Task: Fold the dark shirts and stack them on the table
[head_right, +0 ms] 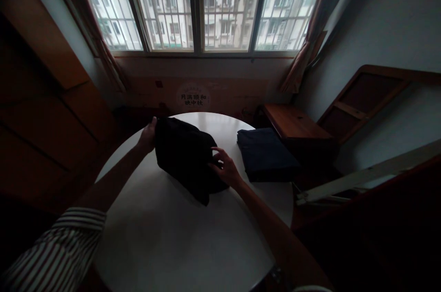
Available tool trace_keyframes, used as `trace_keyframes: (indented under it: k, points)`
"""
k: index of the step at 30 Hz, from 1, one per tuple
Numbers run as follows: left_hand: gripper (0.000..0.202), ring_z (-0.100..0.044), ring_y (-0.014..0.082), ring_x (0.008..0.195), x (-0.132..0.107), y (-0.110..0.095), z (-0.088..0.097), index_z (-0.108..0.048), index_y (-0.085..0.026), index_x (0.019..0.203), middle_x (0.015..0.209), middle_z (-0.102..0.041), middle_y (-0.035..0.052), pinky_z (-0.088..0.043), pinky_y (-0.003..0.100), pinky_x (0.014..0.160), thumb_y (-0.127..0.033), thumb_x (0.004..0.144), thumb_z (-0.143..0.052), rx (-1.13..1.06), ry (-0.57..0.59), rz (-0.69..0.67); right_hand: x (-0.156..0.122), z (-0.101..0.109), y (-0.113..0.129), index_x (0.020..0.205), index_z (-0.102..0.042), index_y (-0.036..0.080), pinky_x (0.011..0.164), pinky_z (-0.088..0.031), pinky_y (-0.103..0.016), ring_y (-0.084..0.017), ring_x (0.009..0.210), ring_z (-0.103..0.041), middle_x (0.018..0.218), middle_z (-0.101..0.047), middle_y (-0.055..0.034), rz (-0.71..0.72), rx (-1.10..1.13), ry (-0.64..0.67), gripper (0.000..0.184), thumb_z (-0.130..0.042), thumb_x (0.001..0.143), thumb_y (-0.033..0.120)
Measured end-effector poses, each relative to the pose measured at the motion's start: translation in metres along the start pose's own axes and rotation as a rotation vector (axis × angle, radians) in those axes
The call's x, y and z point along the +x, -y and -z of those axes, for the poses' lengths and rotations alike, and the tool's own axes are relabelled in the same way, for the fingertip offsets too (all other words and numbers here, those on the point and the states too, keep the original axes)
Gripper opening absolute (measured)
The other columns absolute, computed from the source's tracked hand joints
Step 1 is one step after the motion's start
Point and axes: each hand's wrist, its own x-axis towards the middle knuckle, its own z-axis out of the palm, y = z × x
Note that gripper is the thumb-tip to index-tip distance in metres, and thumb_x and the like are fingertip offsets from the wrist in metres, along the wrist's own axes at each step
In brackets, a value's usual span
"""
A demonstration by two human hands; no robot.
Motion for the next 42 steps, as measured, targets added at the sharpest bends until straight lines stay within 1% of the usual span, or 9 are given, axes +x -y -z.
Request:
trace_keyframes:
  k: [4,7,12,20,23,26,30,36,42]
  points:
    - [0.048,-0.050,0.0325,0.128,-0.016,0.024,-0.008,-0.052,-0.008,0.129,0.137,-0.051,0.0240,-0.044,0.046,0.105,-0.038,0.092,-0.055,0.244,-0.177,0.024,0.001,0.001,-0.001,0.103,-0.065,0.022,0.078,-0.052,-0.035,-0.022,0.092,-0.061,0.096,-0.063,-0.0053,-0.006,-0.100,0.014,0.027,-0.065,0.080,0.035]
    - [0.053,-0.036,0.0342,0.140,-0.051,0.037,-0.022,-0.051,-0.013,0.134,0.146,-0.041,0.0200,-0.031,0.049,0.115,-0.043,0.091,-0.056,0.484,-0.040,-0.182,0.003,0.003,-0.001,0.095,-0.067,0.019,0.079,-0.050,-0.037,-0.022,0.084,-0.062,0.089,-0.068,-0.0057,-0.030,-0.165,0.138,0.024,-0.057,0.086,0.039]
    - [0.055,-0.057,0.0323,0.115,-0.079,0.054,-0.028,-0.056,-0.014,0.130,0.124,-0.055,0.0167,-0.044,0.045,0.103,-0.049,0.088,-0.060,0.645,0.229,-0.222,-0.001,0.013,0.011,0.082,-0.067,0.016,0.061,-0.043,-0.027,-0.015,0.065,-0.054,0.069,-0.060,0.0000,-0.111,-0.027,0.276,0.036,-0.065,0.082,0.052]
    - [0.040,-0.056,0.0177,0.075,-0.067,0.044,-0.016,-0.059,-0.019,0.089,0.080,-0.059,0.0024,-0.048,0.030,0.072,-0.054,0.097,-0.041,0.080,0.266,-0.301,-0.016,0.018,0.024,0.070,-0.067,0.016,0.047,-0.042,-0.026,-0.014,0.048,-0.053,0.057,-0.060,-0.0037,-0.126,0.375,0.572,0.067,-0.045,0.085,0.077]
    - [0.061,-0.047,0.0137,0.056,-0.057,0.034,-0.001,-0.057,-0.018,0.068,0.060,-0.050,-0.0008,-0.041,0.026,0.056,-0.065,0.096,-0.029,0.094,0.393,-0.147,-0.009,0.013,0.022,0.083,-0.069,0.014,0.055,-0.046,-0.026,-0.014,0.058,-0.058,0.067,-0.063,-0.0040,-0.100,0.086,0.340,0.053,-0.054,0.088,0.065]
    - [0.057,-0.053,0.0161,0.061,-0.047,0.025,0.013,-0.059,-0.018,0.062,0.061,-0.053,0.0021,-0.045,0.029,0.063,-0.064,0.092,-0.044,0.399,0.359,-0.277,-0.002,0.011,0.012,0.099,-0.068,0.014,0.062,-0.047,-0.028,-0.016,0.067,-0.058,0.084,-0.064,-0.0062,-0.115,-0.300,0.107,0.048,-0.069,0.079,0.057]
    - [0.044,-0.057,0.0267,0.112,-0.042,0.020,0.013,-0.067,-0.021,0.112,0.118,-0.062,0.0107,-0.047,0.039,0.098,-0.051,0.081,-0.070,0.541,0.383,-0.600,-0.003,0.009,-0.001,0.102,-0.067,0.014,0.068,-0.048,-0.030,-0.017,0.073,-0.059,0.089,-0.064,-0.0068,-0.180,-0.514,0.195,0.053,-0.077,0.071,0.056]
    - [0.056,-0.061,0.0286,0.110,-0.040,0.039,0.005,-0.060,-0.018,0.131,0.121,-0.063,0.0131,-0.048,0.041,0.098,-0.022,0.076,-0.067,0.727,0.691,-0.381,-0.011,-0.008,-0.004,0.068,-0.054,0.019,0.069,-0.044,-0.029,-0.016,0.073,-0.053,0.078,-0.056,-0.0018,0.015,-0.518,0.309,0.033,-0.073,0.078,0.043]
    - [0.034,-0.065,0.0245,0.102,-0.042,0.035,0.013,-0.066,-0.018,0.117,0.109,-0.070,0.0081,-0.050,0.040,0.095,-0.029,0.090,-0.049,0.263,0.367,-0.390,-0.006,-0.011,0.035,0.090,-0.052,0.020,0.065,-0.048,-0.028,-0.015,0.071,-0.058,0.079,-0.060,0.0007,-0.004,-0.105,0.023,0.019,-0.053,0.093,0.039]
